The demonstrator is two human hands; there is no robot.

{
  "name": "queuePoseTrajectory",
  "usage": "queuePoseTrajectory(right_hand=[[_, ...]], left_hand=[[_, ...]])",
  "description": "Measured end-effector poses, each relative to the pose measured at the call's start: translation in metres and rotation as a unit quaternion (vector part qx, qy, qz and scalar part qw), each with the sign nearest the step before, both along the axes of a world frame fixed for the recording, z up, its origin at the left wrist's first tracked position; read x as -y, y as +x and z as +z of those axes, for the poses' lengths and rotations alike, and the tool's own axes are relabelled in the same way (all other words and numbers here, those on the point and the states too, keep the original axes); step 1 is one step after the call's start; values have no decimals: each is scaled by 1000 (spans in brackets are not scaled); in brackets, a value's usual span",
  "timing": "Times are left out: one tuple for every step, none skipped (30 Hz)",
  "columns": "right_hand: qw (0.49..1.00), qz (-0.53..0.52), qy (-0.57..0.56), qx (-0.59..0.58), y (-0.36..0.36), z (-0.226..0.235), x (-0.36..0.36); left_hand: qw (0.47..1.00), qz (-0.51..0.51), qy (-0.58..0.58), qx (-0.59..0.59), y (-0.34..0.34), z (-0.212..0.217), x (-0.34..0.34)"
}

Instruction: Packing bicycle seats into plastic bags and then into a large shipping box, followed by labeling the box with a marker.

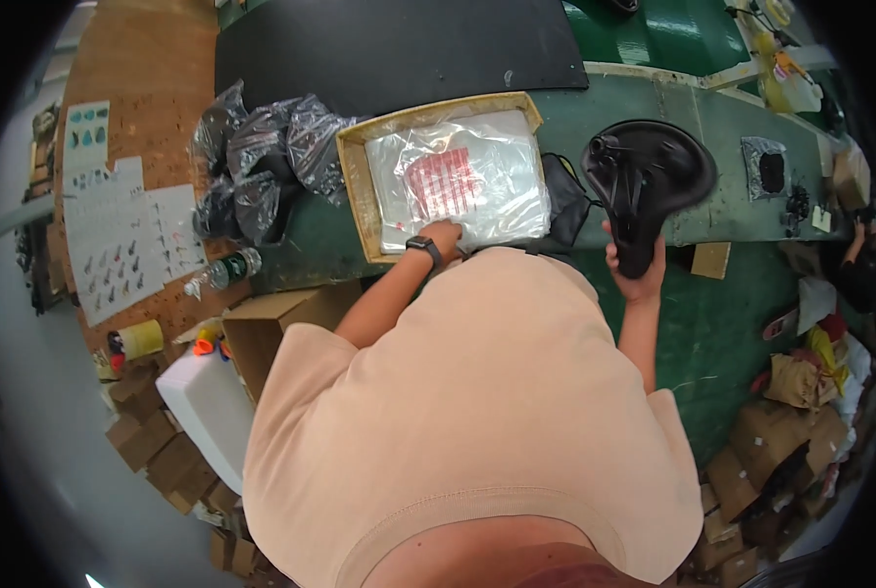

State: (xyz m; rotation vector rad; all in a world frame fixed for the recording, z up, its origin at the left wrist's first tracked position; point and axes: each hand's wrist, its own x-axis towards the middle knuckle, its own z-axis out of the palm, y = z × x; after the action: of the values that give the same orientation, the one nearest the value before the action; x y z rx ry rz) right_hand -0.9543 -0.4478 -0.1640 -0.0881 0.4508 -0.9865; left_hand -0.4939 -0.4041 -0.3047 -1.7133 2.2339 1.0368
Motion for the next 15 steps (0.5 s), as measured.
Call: queuePoseTrajectory(right_hand=[[1000, 11, -4, -7, 19, 13, -15], [995, -33, -44, -81, 35, 20, -32], [981, -79, -84, -154, 43, 25, -43], [972, -8, -93, -215, 41, 30, -47], [969, -7, -95, -227, 50, 38, -56], [974, -43, -93, -203, 68, 46, -65], [977, -76, -92, -177, 86, 53, -73], [974, -66, -70, -206, 99, 57, -79], [968, -54, -46, -239, 108, 62, -84], [971, -34, -35, -235, 114, 61, -90], [972, -25, -7, -234, 123, 64, -95], [978, 4, -3, -207, 137, 72, -95], [987, 34, 27, -155, 153, 78, -94], [987, 49, 60, -143, 172, 82, -96], [985, 66, 92, -129, 189, 83, -92]], left_hand=[[996, 18, 85, 36, 7, -14, 0], [997, 12, 79, 4, 11, -15, 0], [997, 5, 74, -29, 12, -9, 1], [994, 50, 45, -82, 5, 6, 8], [986, 103, 16, -132, 5, 19, 11], [955, 177, 33, -235, 7, 19, 19], [910, 251, 52, -325, 12, 20, 20], [908, 240, 38, -342, 14, 36, 27], [903, 231, 26, -361, 15, 52, 33], [897, 234, 21, -373, 14, 67, 36], [882, 232, 57, -406, 12, 82, 38], [865, 229, 95, -436, 12, 96, 36], [859, 235, 90, -446, 9, 111, 34], [826, 205, 128, -510, 6, 128, 29], [787, 174, 161, -569, 7, 143, 24]])
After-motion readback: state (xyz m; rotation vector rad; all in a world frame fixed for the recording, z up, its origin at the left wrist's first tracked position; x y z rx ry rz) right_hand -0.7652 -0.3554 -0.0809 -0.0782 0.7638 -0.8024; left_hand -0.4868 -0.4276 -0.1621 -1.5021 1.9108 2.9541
